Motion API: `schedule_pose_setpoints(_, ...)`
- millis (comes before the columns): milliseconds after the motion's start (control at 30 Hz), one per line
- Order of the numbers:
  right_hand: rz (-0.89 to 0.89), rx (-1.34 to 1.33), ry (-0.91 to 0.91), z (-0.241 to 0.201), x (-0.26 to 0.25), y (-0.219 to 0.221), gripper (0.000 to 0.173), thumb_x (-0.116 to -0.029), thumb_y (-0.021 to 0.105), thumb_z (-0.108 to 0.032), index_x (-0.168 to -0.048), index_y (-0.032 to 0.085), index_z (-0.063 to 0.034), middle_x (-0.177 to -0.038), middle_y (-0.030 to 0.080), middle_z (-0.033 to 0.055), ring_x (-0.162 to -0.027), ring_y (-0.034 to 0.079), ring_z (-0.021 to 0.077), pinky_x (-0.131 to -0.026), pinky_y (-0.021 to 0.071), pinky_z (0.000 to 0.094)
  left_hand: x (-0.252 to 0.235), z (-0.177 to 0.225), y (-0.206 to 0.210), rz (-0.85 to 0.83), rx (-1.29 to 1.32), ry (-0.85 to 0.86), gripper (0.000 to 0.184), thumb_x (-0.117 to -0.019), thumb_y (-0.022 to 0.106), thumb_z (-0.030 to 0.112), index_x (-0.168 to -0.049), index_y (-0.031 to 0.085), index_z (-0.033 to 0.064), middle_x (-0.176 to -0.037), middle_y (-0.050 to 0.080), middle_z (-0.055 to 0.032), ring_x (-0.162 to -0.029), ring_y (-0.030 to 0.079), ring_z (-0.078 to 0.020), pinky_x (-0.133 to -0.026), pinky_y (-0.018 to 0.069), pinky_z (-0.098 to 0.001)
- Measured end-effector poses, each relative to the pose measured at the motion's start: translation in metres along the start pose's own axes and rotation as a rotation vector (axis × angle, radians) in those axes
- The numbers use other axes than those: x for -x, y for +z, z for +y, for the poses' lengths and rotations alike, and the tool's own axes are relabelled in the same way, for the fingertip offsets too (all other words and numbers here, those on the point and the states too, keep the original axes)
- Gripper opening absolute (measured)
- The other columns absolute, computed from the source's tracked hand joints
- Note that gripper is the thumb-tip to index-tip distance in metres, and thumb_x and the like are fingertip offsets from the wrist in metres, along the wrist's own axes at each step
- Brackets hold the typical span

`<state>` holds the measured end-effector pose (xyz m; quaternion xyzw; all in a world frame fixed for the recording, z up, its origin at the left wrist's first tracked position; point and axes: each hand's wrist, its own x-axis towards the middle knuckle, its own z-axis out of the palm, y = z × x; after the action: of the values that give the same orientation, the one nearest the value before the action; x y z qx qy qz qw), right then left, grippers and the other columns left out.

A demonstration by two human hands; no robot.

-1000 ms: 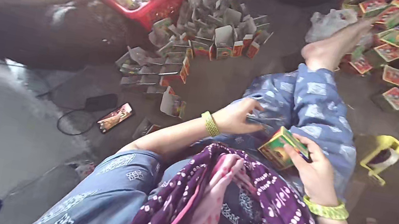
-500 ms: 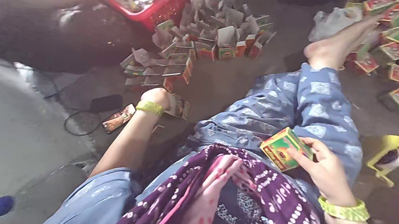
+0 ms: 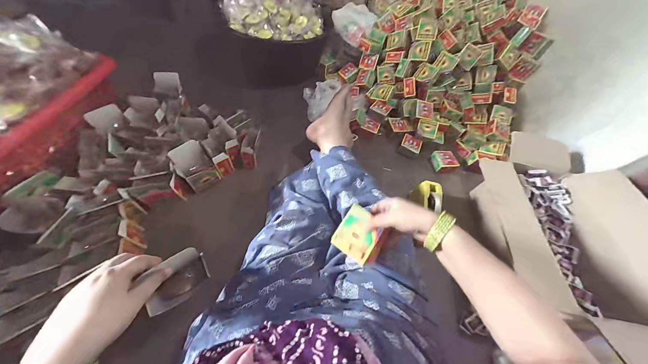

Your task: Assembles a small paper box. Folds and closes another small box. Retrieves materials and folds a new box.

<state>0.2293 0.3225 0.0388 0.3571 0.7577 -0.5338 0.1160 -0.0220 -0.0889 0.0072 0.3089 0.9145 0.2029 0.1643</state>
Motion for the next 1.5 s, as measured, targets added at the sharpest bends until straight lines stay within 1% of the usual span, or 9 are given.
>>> schedule_pose_setpoints(100,0.621,-0.376,-0.332,-0.045,0.000,-0.083,0.043,-0.0938,0.071,-0.025,-0.125,0.059,0.0030,-0.103,0.070,0.0152,-0.087,0.070,0.0234,-0.077,0.0616,0.0418,-0.011,0.007,0.011,0.173,0.183,0.332,0.035,-0.0962,0.060,0.046,-0.101,0.073,0.0141,-0.086,0.070,-0.0032,-0.076,0.066,-0.0162,-0.068,0.0541,-0.0461)
schedule_pose_setpoints(167,0.871,-0.665,-0.584,-0.080,0.012,-0.131,0.056,-0.1023,0.058,-0.028,-0.146,0.037,0.0001,-0.128,0.060,0.0196,-0.100,0.071,0.0278,-0.082,0.0634,0.0432,-0.013,0.034,0.012,0.183,0.327,0.456,0.032,-0.0961,0.060,0.047,-0.101,0.072,0.0171,-0.081,0.069,0.0068,-0.071,0.063,-0.0005,-0.064,0.0542,-0.0269)
schedule_pose_setpoints(233,0.930,-0.769,-0.690,-0.100,0.028,-0.154,0.066,-0.1050,0.052,-0.033,-0.158,0.022,-0.0086,-0.150,0.045,0.0194,-0.121,0.063,0.0314,-0.093,0.0601,0.0455,-0.016,0.062,0.016,0.142,0.466,0.567,0.026,-0.0961,0.064,0.042,-0.101,0.073,0.0174,-0.083,0.070,0.0099,-0.072,0.064,0.0043,-0.065,0.0549,-0.0186)
schedule_pose_setpoints(333,0.877,-0.578,-0.698,-0.094,0.037,-0.127,0.057,-0.0997,0.061,-0.025,-0.148,0.039,-0.0037,-0.137,0.055,0.0157,-0.114,0.066,0.0270,-0.091,0.0607,0.0451,-0.018,0.098,0.032,-0.063,0.649,0.684,0.017,-0.0936,0.072,0.031,-0.098,0.075,0.0155,-0.085,0.073,0.0085,-0.074,0.067,0.0014,-0.067,0.0578,-0.0191)
schedule_pose_setpoints(600,0.472,0.138,-0.377,0.050,0.026,0.001,0.047,-0.0905,0.075,-0.023,-0.131,0.063,-0.0029,-0.129,0.066,0.0123,-0.107,0.070,0.0185,-0.094,0.0597,0.0361,-0.025,0.134,0.121,-0.527,0.940,0.582,0.023,-0.1019,0.061,0.031,-0.102,0.071,0.0105,-0.090,0.070,0.0039,-0.082,0.066,-0.0046,-0.078,0.0563,-0.0264)
schedule_pose_setpoints(733,0.553,-0.031,-0.170,0.122,0.046,0.009,0.040,-0.0910,0.075,-0.021,-0.126,0.066,-0.0043,-0.123,0.070,0.0102,-0.099,0.072,0.0160,-0.087,0.0618,0.0341,-0.032,0.122,0.149,-0.587,0.950,0.818,0.071,-0.1046,0.035,0.063,-0.133,0.061,0.0029,-0.124,0.070,-0.0034,-0.115,0.065,-0.0091,-0.103,0.0536,-0.0347)
schedule_pose_setpoints(900,0.654,-0.063,0.048,0.176,0.081,0.002,0.037,-0.0942,0.073,-0.021,-0.127,0.065,-0.0045,-0.123,0.069,0.0113,-0.106,0.070,0.0165,-0.089,0.0604,0.0353,-0.033,0.117,0.169,-0.472,0.726,0.917,0.103,-0.0707,0.092,0.043,-0.143,0.040,-0.0089,-0.128,0.066,-0.0110,-0.121,0.062,-0.0073,-0.108,0.0506,-0.0285)
schedule_pose_setpoints(1300,0.460,0.455,0.668,0.216,0.107,-0.010,0.060,-0.0925,0.068,-0.023,-0.147,0.052,-0.0036,-0.133,0.061,0.0282,-0.125,0.058,0.0462,-0.102,0.0453,0.0690,-0.043,0.174,0.172,-0.429,1.119,0.794,0.083,-0.0712,0.093,0.010,-0.136,0.045,-0.0089,-0.122,0.070,-0.0117,-0.112,0.069,-0.0217,-0.102,0.0578,-0.0412)
schedule_pose_setpoints(1500,0.453,0.443,0.871,0.259,0.124,-0.007,0.034,-0.0960,0.063,-0.014,-0.120,0.065,0.0094,-0.127,0.064,0.0298,-0.123,0.060,0.0454,-0.100,0.0466,0.0646,-0.052,0.160,0.206,-0.409,1.187,0.704,0.079,-0.0660,0.095,0.006,-0.130,0.051,-0.0079,-0.118,0.072,-0.0104,-0.110,0.070,-0.0220,-0.100,0.0588,-0.0429)
